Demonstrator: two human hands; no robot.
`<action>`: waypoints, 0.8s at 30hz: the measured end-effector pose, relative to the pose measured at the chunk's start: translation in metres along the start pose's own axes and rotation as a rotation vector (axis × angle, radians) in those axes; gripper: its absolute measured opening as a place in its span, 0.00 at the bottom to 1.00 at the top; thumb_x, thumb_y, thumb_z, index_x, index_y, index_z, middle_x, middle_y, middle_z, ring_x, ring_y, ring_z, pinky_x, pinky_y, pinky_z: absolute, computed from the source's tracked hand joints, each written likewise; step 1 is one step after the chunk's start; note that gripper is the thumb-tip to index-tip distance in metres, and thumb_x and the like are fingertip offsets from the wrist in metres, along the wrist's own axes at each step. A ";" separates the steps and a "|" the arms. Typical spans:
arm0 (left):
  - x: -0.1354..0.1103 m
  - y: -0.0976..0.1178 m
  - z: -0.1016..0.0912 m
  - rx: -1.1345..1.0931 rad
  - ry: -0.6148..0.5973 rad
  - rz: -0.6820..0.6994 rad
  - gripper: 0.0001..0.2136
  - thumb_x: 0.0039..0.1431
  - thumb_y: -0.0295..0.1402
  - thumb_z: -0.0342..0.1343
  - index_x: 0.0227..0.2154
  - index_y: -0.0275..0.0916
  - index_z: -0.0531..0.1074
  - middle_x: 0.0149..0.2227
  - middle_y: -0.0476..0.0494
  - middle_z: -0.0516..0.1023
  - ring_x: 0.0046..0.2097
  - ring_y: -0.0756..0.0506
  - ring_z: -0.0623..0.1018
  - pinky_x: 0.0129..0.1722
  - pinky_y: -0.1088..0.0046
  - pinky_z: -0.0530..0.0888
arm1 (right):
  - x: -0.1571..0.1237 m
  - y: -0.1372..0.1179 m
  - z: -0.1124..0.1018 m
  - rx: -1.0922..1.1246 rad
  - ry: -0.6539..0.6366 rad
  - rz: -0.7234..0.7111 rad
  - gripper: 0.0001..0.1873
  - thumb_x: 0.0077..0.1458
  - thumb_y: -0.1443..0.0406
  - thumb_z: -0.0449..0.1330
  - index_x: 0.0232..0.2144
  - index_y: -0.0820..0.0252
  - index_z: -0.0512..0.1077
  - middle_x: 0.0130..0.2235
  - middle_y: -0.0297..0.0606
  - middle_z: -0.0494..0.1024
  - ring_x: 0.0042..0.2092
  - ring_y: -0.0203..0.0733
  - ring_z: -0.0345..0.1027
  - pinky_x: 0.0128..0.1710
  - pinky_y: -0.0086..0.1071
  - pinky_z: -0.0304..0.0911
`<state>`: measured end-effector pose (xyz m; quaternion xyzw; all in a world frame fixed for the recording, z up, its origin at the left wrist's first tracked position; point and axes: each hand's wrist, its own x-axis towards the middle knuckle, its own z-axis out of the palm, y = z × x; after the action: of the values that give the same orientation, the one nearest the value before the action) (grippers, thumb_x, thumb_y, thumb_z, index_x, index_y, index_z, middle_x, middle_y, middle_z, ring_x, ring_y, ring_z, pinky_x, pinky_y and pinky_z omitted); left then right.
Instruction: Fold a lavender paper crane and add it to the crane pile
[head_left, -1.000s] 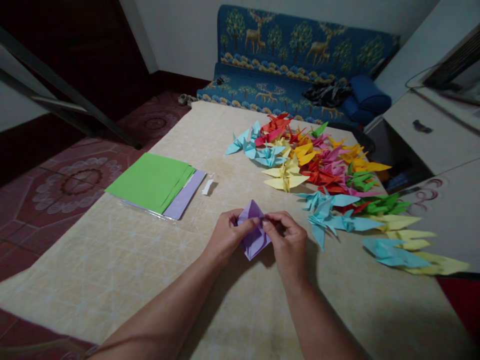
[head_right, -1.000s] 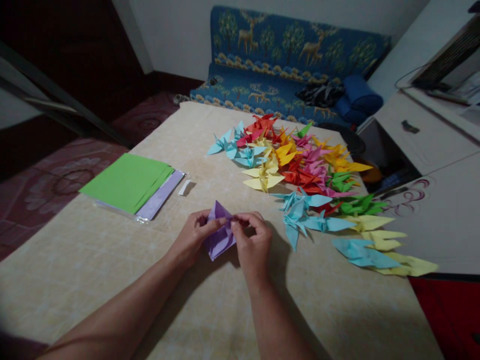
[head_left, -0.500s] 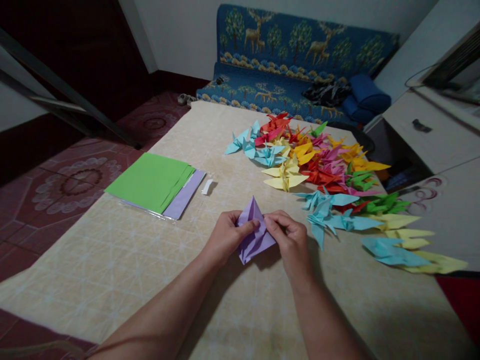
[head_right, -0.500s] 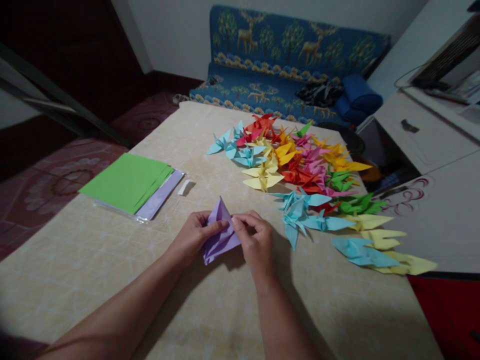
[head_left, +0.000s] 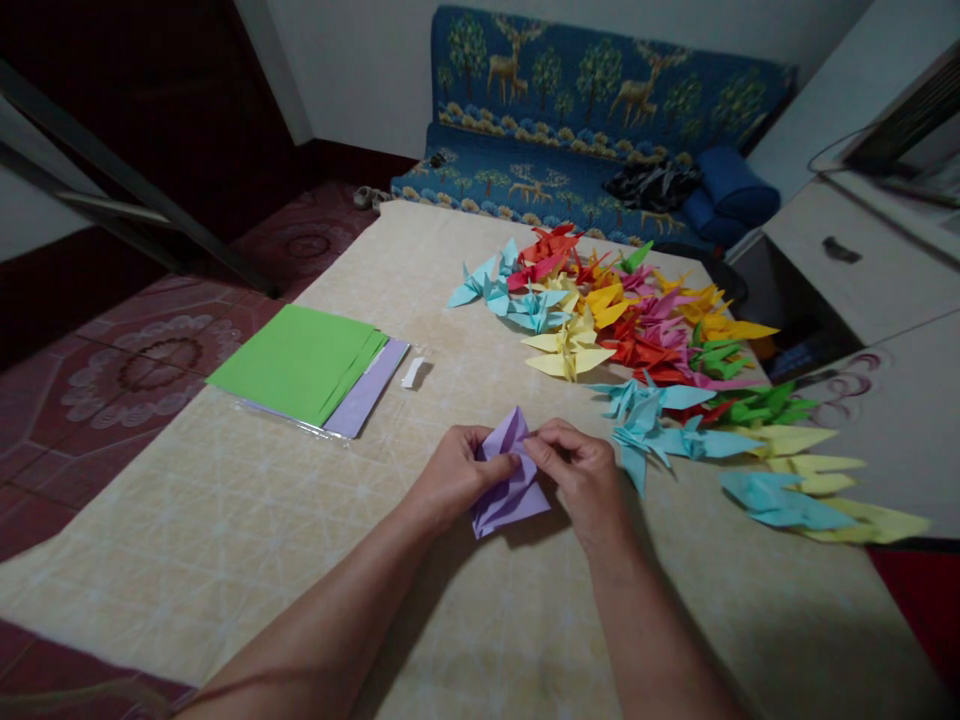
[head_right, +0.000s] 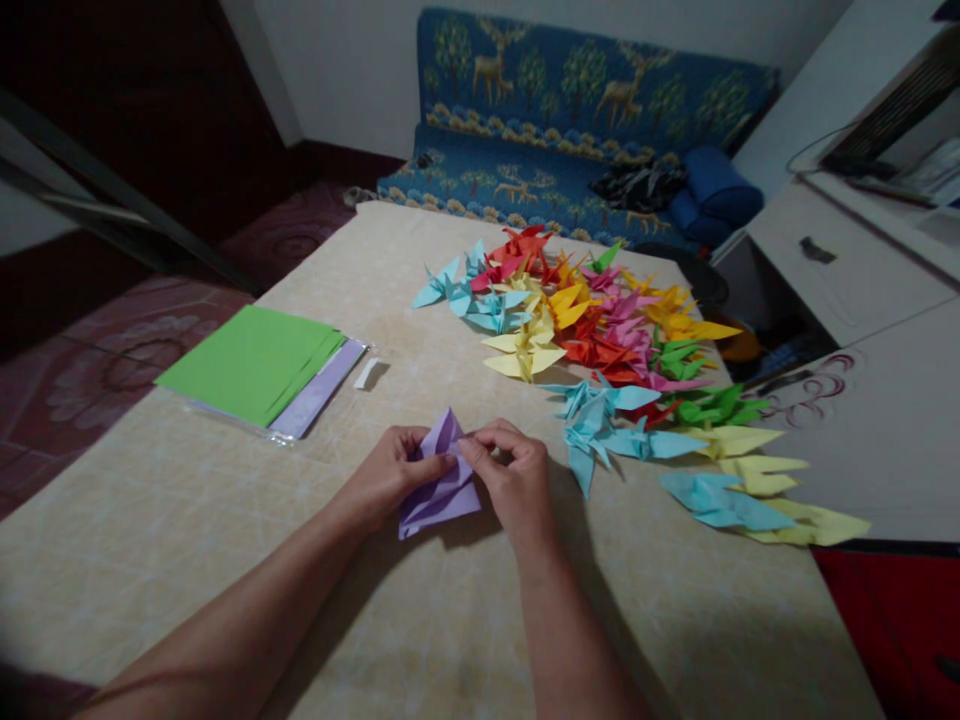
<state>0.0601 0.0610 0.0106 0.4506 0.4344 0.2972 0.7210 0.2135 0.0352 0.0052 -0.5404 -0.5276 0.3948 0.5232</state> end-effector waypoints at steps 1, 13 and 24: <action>0.000 0.000 0.000 0.001 -0.002 0.000 0.10 0.45 0.36 0.64 0.21 0.34 0.73 0.18 0.50 0.70 0.18 0.54 0.63 0.19 0.78 0.57 | 0.000 0.000 0.001 -0.008 0.016 0.001 0.08 0.51 0.62 0.63 0.21 0.55 0.76 0.25 0.32 0.72 0.30 0.39 0.65 0.30 0.31 0.59; -0.002 0.003 0.000 -0.029 -0.065 -0.037 0.07 0.44 0.33 0.60 0.21 0.34 0.71 0.18 0.50 0.68 0.18 0.55 0.62 0.19 0.78 0.57 | -0.003 0.007 -0.003 0.078 0.028 0.061 0.07 0.53 0.60 0.64 0.26 0.54 0.78 0.29 0.31 0.76 0.33 0.40 0.68 0.33 0.32 0.62; 0.000 -0.002 -0.002 -0.011 -0.081 0.003 0.11 0.50 0.38 0.59 0.23 0.34 0.70 0.20 0.50 0.68 0.21 0.53 0.65 0.21 0.77 0.58 | -0.001 0.005 -0.002 0.101 0.049 0.143 0.05 0.46 0.60 0.68 0.25 0.53 0.79 0.27 0.32 0.78 0.30 0.39 0.68 0.32 0.32 0.63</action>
<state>0.0584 0.0607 0.0088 0.4592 0.4022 0.2822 0.7401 0.2160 0.0346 0.0004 -0.5589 -0.4541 0.4439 0.5332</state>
